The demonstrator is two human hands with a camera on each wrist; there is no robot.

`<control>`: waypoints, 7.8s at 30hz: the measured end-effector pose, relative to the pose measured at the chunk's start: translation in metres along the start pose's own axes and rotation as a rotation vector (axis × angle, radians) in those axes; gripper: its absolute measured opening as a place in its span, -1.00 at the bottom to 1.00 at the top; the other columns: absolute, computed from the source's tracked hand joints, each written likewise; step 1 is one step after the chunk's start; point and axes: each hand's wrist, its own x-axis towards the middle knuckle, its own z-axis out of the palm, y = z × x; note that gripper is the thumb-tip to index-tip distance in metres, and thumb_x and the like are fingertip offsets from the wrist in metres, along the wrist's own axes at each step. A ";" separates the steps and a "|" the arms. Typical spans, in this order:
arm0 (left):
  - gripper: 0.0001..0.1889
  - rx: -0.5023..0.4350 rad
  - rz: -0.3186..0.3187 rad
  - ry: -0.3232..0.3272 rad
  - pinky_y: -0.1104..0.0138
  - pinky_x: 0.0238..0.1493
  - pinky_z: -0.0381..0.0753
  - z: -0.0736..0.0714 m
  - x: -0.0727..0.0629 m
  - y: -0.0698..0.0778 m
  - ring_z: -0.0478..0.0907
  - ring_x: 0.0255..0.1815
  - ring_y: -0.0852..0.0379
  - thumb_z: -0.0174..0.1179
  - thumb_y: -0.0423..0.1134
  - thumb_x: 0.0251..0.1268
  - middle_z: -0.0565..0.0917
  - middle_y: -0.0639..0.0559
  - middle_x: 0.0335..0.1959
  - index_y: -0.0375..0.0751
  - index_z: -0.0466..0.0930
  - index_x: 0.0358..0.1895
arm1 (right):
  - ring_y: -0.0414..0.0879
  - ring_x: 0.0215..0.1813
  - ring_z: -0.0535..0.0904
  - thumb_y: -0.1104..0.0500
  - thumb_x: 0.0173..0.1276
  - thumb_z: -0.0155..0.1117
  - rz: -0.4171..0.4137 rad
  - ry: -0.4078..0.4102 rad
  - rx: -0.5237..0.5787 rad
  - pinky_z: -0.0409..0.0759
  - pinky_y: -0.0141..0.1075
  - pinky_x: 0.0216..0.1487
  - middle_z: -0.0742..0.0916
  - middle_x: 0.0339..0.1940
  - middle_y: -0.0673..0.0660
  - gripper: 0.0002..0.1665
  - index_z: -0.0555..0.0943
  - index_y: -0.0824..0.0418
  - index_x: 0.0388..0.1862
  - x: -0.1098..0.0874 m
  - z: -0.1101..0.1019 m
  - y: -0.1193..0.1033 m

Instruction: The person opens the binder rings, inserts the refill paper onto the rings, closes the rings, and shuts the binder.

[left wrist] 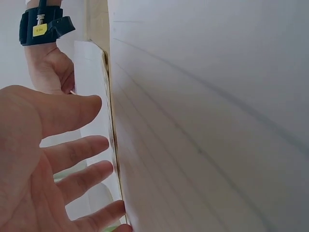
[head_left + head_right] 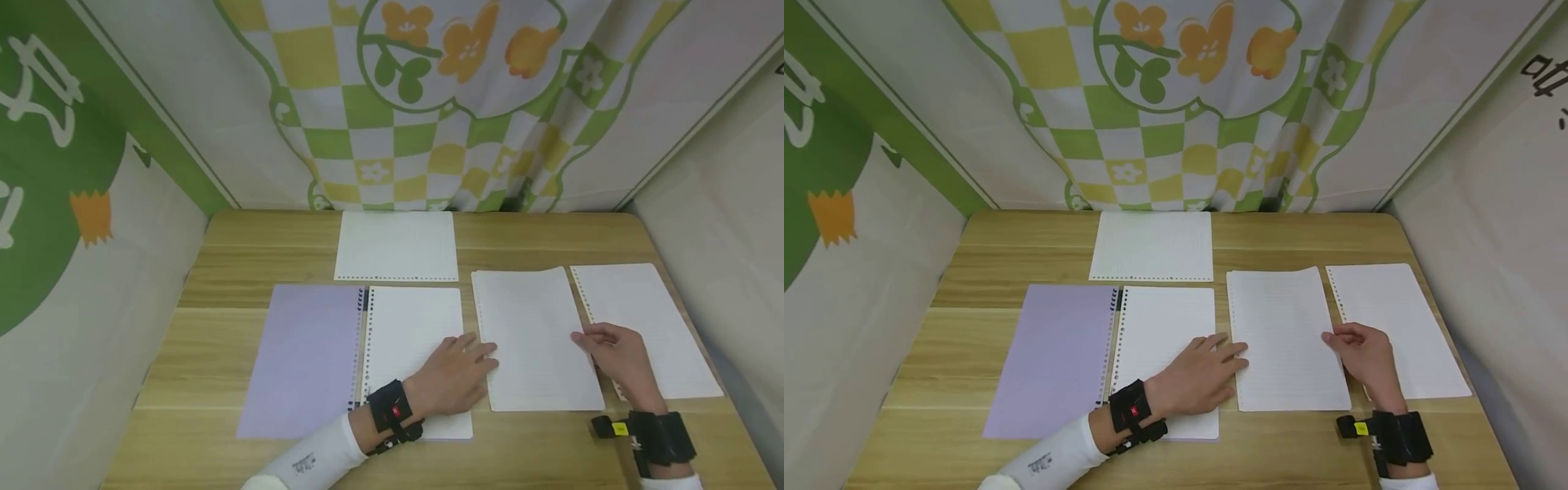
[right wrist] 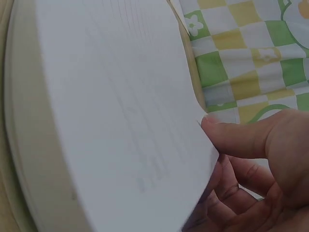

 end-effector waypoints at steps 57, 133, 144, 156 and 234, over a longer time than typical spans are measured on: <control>-0.54 -1.387 -0.593 0.230 0.14 -0.26 0.83 -0.009 -0.064 -0.068 0.77 -0.17 0.01 0.07 -0.22 0.69 0.65 -0.27 0.29 -0.14 0.36 0.53 | -0.11 -0.17 0.66 -0.03 0.67 0.23 0.014 -0.264 0.379 0.73 -0.30 -0.18 0.82 -0.04 0.12 -0.39 0.45 0.38 0.44 -0.032 0.059 -0.063; -0.35 -0.498 -0.462 0.091 -0.44 0.59 -0.03 -0.011 -0.152 -0.089 -0.10 0.74 -0.49 0.12 0.04 0.64 0.11 -0.08 0.77 -0.02 0.30 0.67 | -0.08 -0.37 0.63 0.12 0.60 0.32 -0.036 -0.319 0.462 0.65 -0.34 -0.34 0.79 -0.35 0.08 -0.62 0.61 0.40 0.17 -0.028 0.137 -0.107; -0.34 -0.485 -0.314 0.022 -0.46 0.56 0.07 -0.003 -0.184 -0.067 -0.08 0.72 -0.53 0.20 -0.01 0.61 0.16 -0.10 0.76 -0.05 0.32 0.66 | -0.06 -0.44 0.63 0.19 0.59 0.31 -0.058 -0.329 0.446 0.65 -0.33 -0.38 0.76 -0.45 0.11 -0.73 0.63 0.38 0.08 -0.028 0.139 -0.106; -0.26 -0.446 -0.347 -0.015 -0.49 0.57 0.01 0.001 -0.191 -0.054 -0.19 0.74 -0.52 0.23 0.10 0.56 0.01 -0.05 0.80 0.08 0.26 0.69 | -0.05 -0.48 0.63 0.20 0.59 0.31 -0.127 -0.321 0.392 0.64 -0.34 -0.40 0.76 -0.46 0.11 -0.75 0.65 0.36 0.07 -0.025 0.137 -0.105; -0.46 0.004 -0.073 -0.085 0.02 0.55 0.40 -0.004 -0.023 0.028 0.25 0.66 -0.22 0.20 0.18 0.55 0.34 0.13 0.67 0.28 0.49 0.51 | 0.31 0.07 0.74 0.10 0.56 0.36 -0.081 0.227 -0.007 0.52 -0.58 -0.35 0.76 0.11 0.46 -0.53 0.60 0.40 0.26 -0.012 0.014 -0.007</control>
